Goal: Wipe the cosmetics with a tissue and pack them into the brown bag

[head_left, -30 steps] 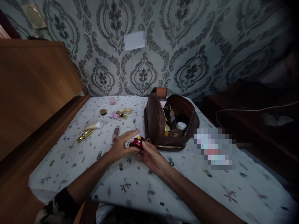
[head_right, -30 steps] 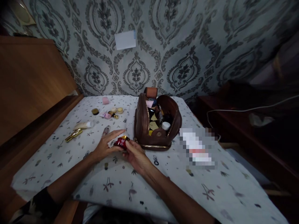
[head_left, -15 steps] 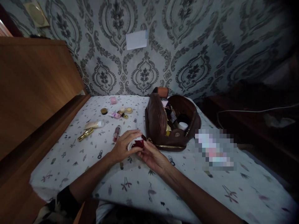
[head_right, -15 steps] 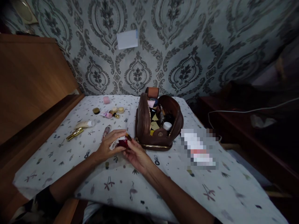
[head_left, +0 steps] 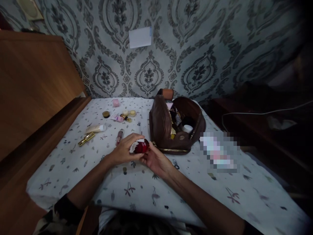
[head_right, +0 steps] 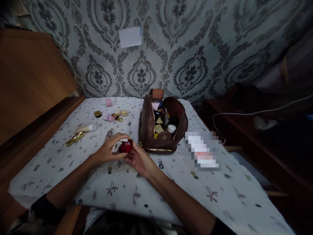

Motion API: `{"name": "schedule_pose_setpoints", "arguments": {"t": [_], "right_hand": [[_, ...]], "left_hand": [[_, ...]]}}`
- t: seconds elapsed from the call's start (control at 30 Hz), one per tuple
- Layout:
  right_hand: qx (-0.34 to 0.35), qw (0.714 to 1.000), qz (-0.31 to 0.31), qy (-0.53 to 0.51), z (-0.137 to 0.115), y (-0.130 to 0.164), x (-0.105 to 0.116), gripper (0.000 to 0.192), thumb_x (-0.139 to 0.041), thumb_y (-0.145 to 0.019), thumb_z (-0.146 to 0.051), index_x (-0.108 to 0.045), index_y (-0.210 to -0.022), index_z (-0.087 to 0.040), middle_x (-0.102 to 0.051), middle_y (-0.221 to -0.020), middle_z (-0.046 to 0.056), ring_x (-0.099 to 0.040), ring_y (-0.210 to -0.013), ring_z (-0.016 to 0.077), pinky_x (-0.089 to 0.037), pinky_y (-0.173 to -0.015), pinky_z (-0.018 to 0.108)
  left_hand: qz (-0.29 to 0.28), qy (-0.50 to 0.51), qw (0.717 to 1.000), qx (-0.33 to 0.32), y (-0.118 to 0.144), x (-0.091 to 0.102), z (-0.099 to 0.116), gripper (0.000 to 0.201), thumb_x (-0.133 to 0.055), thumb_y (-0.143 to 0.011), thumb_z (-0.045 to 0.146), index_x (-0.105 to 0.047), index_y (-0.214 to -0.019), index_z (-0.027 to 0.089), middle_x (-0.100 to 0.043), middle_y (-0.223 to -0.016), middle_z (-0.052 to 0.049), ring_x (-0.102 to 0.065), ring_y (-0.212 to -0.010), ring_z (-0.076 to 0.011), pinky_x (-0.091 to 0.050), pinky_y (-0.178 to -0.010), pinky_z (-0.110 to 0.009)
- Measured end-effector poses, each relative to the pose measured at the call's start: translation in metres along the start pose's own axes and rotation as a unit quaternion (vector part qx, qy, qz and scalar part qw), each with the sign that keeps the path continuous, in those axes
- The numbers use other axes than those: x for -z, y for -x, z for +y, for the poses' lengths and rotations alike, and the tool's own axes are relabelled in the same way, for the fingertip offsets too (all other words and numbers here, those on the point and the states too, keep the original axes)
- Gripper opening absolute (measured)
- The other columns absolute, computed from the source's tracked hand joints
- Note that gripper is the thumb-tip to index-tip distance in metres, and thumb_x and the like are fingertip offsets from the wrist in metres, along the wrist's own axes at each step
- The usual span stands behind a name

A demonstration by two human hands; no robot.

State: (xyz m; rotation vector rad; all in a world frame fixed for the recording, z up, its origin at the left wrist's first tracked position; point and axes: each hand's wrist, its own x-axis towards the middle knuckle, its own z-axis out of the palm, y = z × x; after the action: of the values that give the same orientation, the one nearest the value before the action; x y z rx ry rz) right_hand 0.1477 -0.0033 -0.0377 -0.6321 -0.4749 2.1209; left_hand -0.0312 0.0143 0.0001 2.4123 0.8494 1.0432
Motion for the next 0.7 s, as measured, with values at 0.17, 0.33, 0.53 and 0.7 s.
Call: {"name": "schedule_pose_setpoints", "arguments": {"t": [0.17,0.33,0.53,0.7], "right_hand": [[0.015,1.0,0.008,0.001,-0.0012,-0.0006,-0.0012,0.045,-0.088,-0.064,-0.042,-0.069,-0.098,-0.02,-0.073,-0.089,0.0,-0.065,-0.074,0.0111,-0.049,-0.063,0.021],[0.024,1.0,0.012,-0.01,0.0004,-0.0016,-0.0015,0.043,-0.089,-0.062,-0.042,-0.069,-0.093,-0.021,-0.072,-0.083,-0.001,-0.068,-0.072,0.0123,-0.049,-0.058,0.02],[0.019,0.999,0.017,-0.02,0.0015,-0.0026,0.0005,0.042,-0.088,-0.065,-0.043,-0.068,-0.095,-0.021,-0.072,-0.084,-0.001,-0.068,-0.072,0.0125,-0.05,-0.058,0.021],[0.022,0.999,0.015,-0.027,0.0016,-0.0011,0.0001,0.036,-0.089,-0.064,-0.034,-0.067,-0.088,-0.02,-0.072,-0.081,-0.001,-0.065,-0.069,0.0108,-0.049,-0.057,0.02]], "left_hand": [[0.003,0.016,1.0,-0.025,-0.0014,0.0037,0.0001,0.044,-0.064,-0.086,0.022,-0.052,-0.128,0.019,-0.063,-0.121,-0.014,-0.06,-0.114,-0.0244,-0.049,-0.098,-0.042],[0.004,0.039,0.997,-0.074,-0.0042,0.0046,0.0021,0.023,-0.061,-0.091,0.02,-0.061,-0.114,0.02,-0.066,-0.122,-0.014,-0.059,-0.118,-0.0246,-0.047,-0.101,-0.046],[0.017,0.034,0.993,-0.111,-0.0037,0.0015,0.0034,0.019,-0.052,-0.093,0.012,-0.062,-0.107,0.021,-0.067,-0.121,-0.012,-0.055,-0.124,-0.0245,-0.044,-0.105,-0.05],[-0.031,0.028,0.998,-0.041,-0.0028,0.0046,0.0055,0.033,-0.059,-0.092,0.024,-0.057,-0.125,0.021,-0.058,-0.132,-0.015,-0.054,-0.124,-0.0249,-0.044,-0.105,-0.044]]}}
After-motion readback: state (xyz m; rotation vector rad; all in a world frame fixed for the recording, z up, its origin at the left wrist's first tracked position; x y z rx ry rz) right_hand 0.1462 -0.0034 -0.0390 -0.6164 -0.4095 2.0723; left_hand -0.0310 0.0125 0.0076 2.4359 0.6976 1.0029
